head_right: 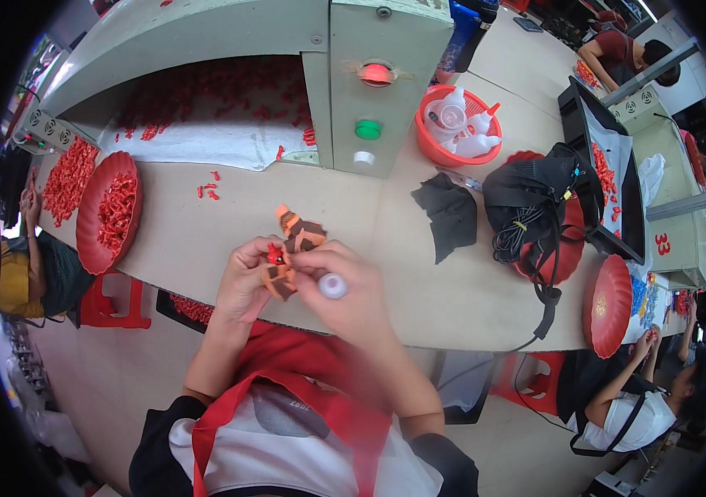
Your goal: The person assembles small plastic figures by applying glue to the parts with a squeeze bottle and joining them together by hand.
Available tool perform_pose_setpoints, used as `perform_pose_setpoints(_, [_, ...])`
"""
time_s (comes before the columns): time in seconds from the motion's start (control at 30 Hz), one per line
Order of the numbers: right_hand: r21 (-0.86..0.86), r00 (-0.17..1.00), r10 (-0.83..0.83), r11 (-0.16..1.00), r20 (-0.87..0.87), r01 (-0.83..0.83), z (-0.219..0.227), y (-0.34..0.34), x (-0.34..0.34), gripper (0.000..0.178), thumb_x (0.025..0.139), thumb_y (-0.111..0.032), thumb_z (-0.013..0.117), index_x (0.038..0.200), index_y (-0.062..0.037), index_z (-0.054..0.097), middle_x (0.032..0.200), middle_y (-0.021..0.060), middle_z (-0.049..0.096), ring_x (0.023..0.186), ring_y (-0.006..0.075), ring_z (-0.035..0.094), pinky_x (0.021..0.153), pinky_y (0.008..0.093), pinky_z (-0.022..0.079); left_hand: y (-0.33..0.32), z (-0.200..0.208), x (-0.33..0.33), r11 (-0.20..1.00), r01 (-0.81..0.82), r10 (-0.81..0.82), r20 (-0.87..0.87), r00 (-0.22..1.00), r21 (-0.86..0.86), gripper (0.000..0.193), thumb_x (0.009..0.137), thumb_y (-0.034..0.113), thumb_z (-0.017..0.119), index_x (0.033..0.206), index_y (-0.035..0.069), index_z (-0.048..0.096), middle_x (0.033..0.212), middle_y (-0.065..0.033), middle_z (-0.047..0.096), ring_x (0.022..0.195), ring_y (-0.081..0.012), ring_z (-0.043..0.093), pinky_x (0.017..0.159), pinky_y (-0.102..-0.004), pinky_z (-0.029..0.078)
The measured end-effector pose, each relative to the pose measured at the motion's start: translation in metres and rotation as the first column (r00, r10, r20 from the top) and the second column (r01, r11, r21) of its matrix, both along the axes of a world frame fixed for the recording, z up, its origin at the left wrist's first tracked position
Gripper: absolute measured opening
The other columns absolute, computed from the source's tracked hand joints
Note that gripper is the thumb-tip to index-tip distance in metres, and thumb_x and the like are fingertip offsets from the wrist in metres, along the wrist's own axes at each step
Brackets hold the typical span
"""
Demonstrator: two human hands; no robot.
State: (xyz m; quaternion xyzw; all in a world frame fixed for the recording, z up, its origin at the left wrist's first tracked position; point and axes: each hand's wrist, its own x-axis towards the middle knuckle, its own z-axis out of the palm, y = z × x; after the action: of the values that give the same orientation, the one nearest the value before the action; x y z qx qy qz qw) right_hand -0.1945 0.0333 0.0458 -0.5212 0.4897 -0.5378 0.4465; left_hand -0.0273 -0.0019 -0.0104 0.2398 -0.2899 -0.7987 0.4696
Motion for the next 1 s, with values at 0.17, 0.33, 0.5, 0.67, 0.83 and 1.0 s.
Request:
perform_pose_setpoints(0.17, [-0.051, 0.995, 0.029, 0.998, -0.097, -0.034, 0.002, 0.004, 0.003, 0.017, 0.074, 0.001, 0.063, 0.091, 0.0005, 0.065, 0.08, 0.0088, 0.061, 0.068, 0.0143, 0.06, 0.061, 0.0248, 0.047, 0.006, 0.01, -0.005, 0.992, 0.014, -0.008, 0.044, 0.999, -0.128, 0.023, 0.08, -0.005, 0.06, 0.103, -0.002, 0.059, 0.091, -0.0071, 0.061, 0.083, -0.0148, 0.06, 0.068, -0.0264, 0.051])
perform_pose_setpoints(0.33, [0.025, 0.904, -0.102, 0.992, -0.416, 0.124, -0.004, -0.002, -0.016, 0.026, 0.072, 0.0, 0.063, 0.099, -0.0016, 0.061, 0.078, 0.0071, 0.059, 0.069, 0.0154, 0.058, 0.063, 0.0259, 0.047, 0.005, 0.015, -0.009, 0.981, -0.085, 0.116, 0.172, 0.978, -0.175, 0.022, 0.078, -0.007, 0.062, 0.1, -0.005, 0.06, 0.089, -0.0071, 0.058, 0.084, -0.0148, 0.06, 0.067, -0.027, 0.053])
perform_pose_setpoints(0.5, [-0.114, 0.719, -0.295, 0.95, -0.629, 0.29, -0.004, 0.005, -0.036, 0.037, 0.076, 0.003, 0.058, 0.112, -0.0026, 0.049, 0.087, 0.0063, 0.057, 0.076, 0.012, 0.055, 0.068, 0.0245, 0.046, 0.005, 0.033, -0.006, 0.912, -0.156, 0.309, 0.388, 0.868, -0.378, 0.027, 0.074, -0.011, 0.064, 0.101, -0.007, 0.06, 0.093, -0.0069, 0.055, 0.085, -0.0136, 0.059, 0.075, -0.0274, 0.054])
perform_pose_setpoints(0.67, [-0.064, 0.962, -0.051, 0.997, -0.268, 0.035, 0.005, 0.022, -0.014, 0.037, 0.075, 0.005, 0.06, 0.109, 0.0023, 0.046, 0.092, 0.0097, 0.058, 0.081, 0.013, 0.059, 0.07, 0.0229, 0.046, 0.004, 0.041, -0.005, 0.913, -0.179, 0.358, 0.505, 0.786, -0.368, 0.024, 0.073, -0.011, 0.066, 0.095, -0.007, 0.061, 0.088, -0.0065, 0.056, 0.08, -0.012, 0.059, 0.069, -0.0227, 0.054])
perform_pose_setpoints(0.83, [-0.515, 0.886, -0.183, 0.854, -0.426, -0.072, 0.01, 0.017, -0.008, 0.032, 0.067, -0.006, 0.064, 0.096, 0.0046, 0.055, 0.065, 0.0088, 0.058, 0.053, 0.0131, 0.056, 0.05, 0.0227, 0.045, 0.002, 0.048, -0.002, 0.935, -0.169, 0.322, 0.551, 0.77, -0.311, 0.021, 0.073, -0.011, 0.066, 0.094, -0.007, 0.061, 0.087, -0.0056, 0.055, 0.079, -0.01, 0.059, 0.068, -0.0216, 0.054])
perform_pose_setpoints(1.0, [-0.549, 0.849, -0.255, 0.835, -0.462, -0.048, 0.012, 0.019, 0.001, 0.029, 0.062, -0.005, 0.061, 0.09, 0.0045, 0.059, 0.062, 0.0095, 0.059, 0.047, 0.0169, 0.056, 0.049, 0.0242, 0.045, 0.0, 0.048, 0.001, 0.936, -0.146, 0.318, 0.59, 0.743, -0.32, 0.019, 0.075, 0.001, 0.068, 0.093, -0.003, 0.063, 0.09, -0.0071, 0.057, 0.08, -0.0148, 0.062, 0.07, -0.027, 0.052])
